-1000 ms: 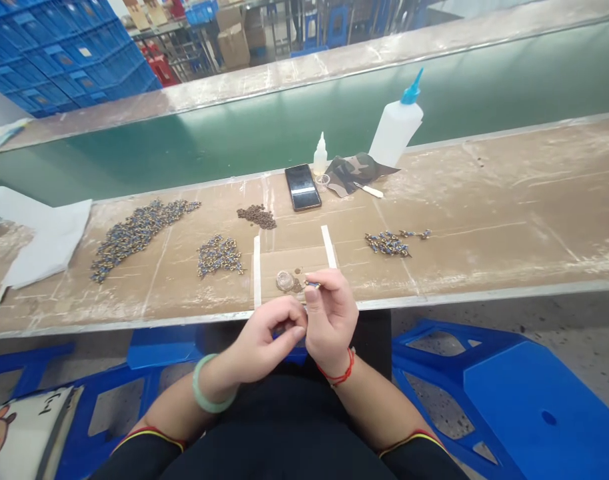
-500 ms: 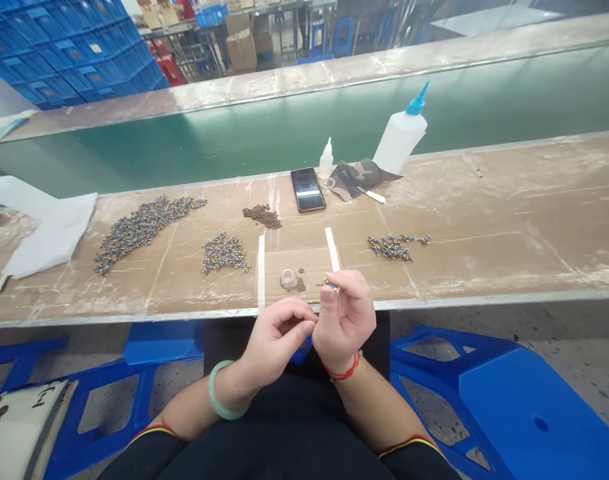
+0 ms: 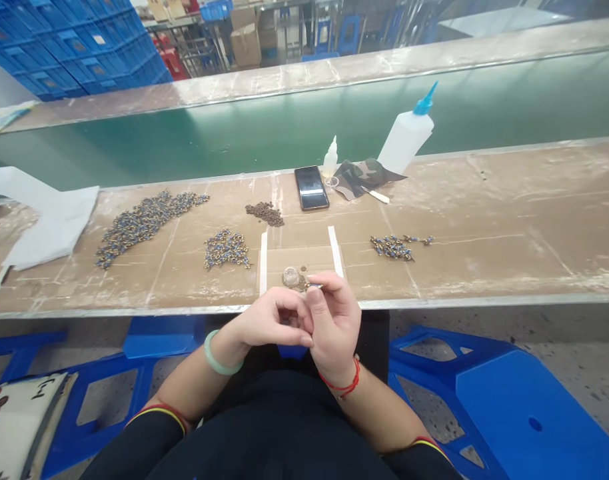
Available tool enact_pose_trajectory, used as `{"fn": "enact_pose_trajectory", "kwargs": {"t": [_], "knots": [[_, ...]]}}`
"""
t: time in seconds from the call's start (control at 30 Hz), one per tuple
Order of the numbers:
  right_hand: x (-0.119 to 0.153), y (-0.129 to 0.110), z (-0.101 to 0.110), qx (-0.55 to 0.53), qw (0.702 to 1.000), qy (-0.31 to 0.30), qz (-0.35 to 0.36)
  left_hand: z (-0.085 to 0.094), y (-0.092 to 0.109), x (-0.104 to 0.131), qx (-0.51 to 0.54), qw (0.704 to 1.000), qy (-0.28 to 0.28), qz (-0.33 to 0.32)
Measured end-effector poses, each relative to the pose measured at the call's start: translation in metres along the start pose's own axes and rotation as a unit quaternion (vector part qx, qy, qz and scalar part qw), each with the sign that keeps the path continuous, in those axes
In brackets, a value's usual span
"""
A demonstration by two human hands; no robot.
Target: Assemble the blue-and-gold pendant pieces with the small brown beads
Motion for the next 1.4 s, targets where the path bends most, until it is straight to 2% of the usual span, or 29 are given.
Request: {"fn": "enact_pose_trajectory", "kwargs": {"t": [0.07, 0.13, 0.27, 0.33, 0.43, 0.5, 0.57, 0.67, 0.9, 1.1, 1.2, 1.3, 1.4], "knots": [[-0.001, -0.002, -0.002, -0.009, 1.000, -0.002, -0.010, 0.001, -0.004, -0.002, 0.010, 1.000, -0.007, 0.003], [-0.003, 0.000, -0.005, -0.017, 0.999, -0.001, -0.030, 0.003, -0.013, -0.003, 0.063, 0.998, 0.006, 0.003], [-0.007, 0.006, -0.011, -0.036, 0.997, 0.009, -0.062, 0.003, -0.030, -0.005, 0.216, 0.975, 0.054, -0.017], [-0.008, 0.007, -0.014, -0.040, 0.997, 0.010, -0.061, 0.003, -0.031, -0.003, 0.248, 0.964, 0.086, -0.037], [-0.010, 0.008, -0.016, -0.045, 0.998, 0.011, -0.049, 0.010, -0.021, 0.007, 0.197, 0.961, 0.171, -0.092], [-0.010, 0.009, -0.014, -0.035, 0.999, 0.021, -0.031, 0.015, -0.011, 0.018, 0.108, 0.956, 0.234, -0.141], [-0.010, 0.009, -0.011, -0.019, 0.999, 0.032, -0.018, 0.014, -0.003, 0.028, 0.016, 0.946, 0.268, -0.184], [-0.009, 0.012, -0.007, -0.020, 0.998, 0.052, -0.022, 0.006, 0.000, 0.036, -0.057, 0.933, 0.272, -0.227], [-0.007, 0.010, 0.004, -0.016, 0.994, 0.104, 0.000, -0.003, 0.005, 0.038, -0.105, 0.913, 0.278, -0.278], [-0.013, 0.014, 0.006, -0.028, 0.990, 0.140, 0.014, -0.008, 0.011, 0.046, -0.193, 0.854, 0.354, -0.329], [-0.016, 0.014, 0.007, -0.039, 0.988, 0.147, 0.026, -0.015, 0.014, 0.050, -0.244, 0.831, 0.358, -0.349], [-0.017, 0.012, 0.010, -0.044, 0.986, 0.155, 0.030, -0.018, 0.021, 0.047, -0.267, 0.839, 0.314, -0.354], [-0.018, 0.012, 0.010, -0.032, 0.988, 0.147, 0.021, -0.013, 0.029, 0.037, -0.257, 0.877, 0.243, -0.326]]}}
Point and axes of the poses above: each hand's wrist, its own x-axis away from the middle knuckle, its own z-axis out of the back of the hand, y = z × x, the point moved 8 cm from there along -x, towards the middle knuckle, and after that the axes turned 2 degrees about z, right-handed, at the moved point
